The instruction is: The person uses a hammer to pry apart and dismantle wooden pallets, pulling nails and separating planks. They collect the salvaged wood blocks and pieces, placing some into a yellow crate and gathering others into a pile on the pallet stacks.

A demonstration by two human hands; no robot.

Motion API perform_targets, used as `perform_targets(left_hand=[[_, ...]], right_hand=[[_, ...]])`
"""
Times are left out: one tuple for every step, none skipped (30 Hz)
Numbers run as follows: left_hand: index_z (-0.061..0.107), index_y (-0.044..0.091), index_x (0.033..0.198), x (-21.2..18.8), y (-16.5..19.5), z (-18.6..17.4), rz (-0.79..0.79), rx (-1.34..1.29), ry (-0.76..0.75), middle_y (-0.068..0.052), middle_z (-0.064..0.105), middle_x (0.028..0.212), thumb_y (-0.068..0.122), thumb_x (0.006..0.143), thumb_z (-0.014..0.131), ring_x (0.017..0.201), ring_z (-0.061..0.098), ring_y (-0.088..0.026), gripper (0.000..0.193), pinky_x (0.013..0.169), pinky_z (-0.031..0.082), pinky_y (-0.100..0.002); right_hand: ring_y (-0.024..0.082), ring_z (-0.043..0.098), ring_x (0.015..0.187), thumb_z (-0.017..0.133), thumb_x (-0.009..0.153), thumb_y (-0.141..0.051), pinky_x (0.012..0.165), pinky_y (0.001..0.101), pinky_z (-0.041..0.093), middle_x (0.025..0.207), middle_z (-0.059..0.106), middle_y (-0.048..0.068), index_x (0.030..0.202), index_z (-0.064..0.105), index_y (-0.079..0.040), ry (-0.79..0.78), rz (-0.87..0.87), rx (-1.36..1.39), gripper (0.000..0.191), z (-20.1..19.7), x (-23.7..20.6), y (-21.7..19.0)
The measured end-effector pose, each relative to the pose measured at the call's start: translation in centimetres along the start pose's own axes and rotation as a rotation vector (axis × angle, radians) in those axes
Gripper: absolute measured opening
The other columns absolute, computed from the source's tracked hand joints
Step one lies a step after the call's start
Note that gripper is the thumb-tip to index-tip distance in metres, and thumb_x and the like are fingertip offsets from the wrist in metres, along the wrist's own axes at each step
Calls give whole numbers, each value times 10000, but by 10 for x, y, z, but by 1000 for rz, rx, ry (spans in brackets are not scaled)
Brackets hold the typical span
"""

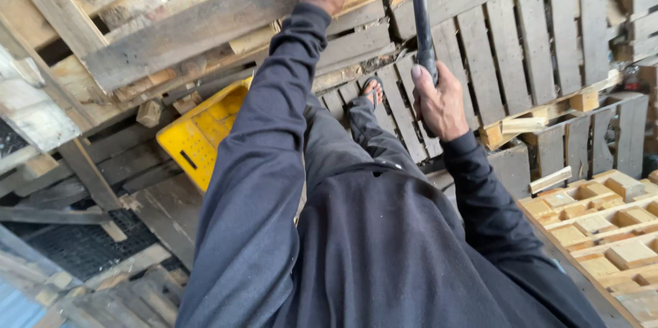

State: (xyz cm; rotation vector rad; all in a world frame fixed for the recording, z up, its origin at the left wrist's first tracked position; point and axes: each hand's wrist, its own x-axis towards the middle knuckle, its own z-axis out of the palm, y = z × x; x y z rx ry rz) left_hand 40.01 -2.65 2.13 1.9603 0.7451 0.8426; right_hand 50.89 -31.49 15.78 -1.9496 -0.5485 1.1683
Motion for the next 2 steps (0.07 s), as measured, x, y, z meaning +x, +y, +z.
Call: perform_targets(left_hand=[[748,99,849,4,1,-2,-24,-64,-20,14,722,672,358,989,762,496,533,-116,295,503,516,-301],[759,110,851,7,2,-3,-62,-40,-56,12,729,668,380,990,751,502,559,-152,304,516,515,-318]], right_hand=[[76,522,542,632,1093,-390,486,259,437,709,561,-7,1098,576,-47,14,-68,48,348,0,1,-5],[81,529,548,635,1098,-380,493,258,443,712,567,-2,1112,566,-49,20,-124,93,338,2,-2,-7]])
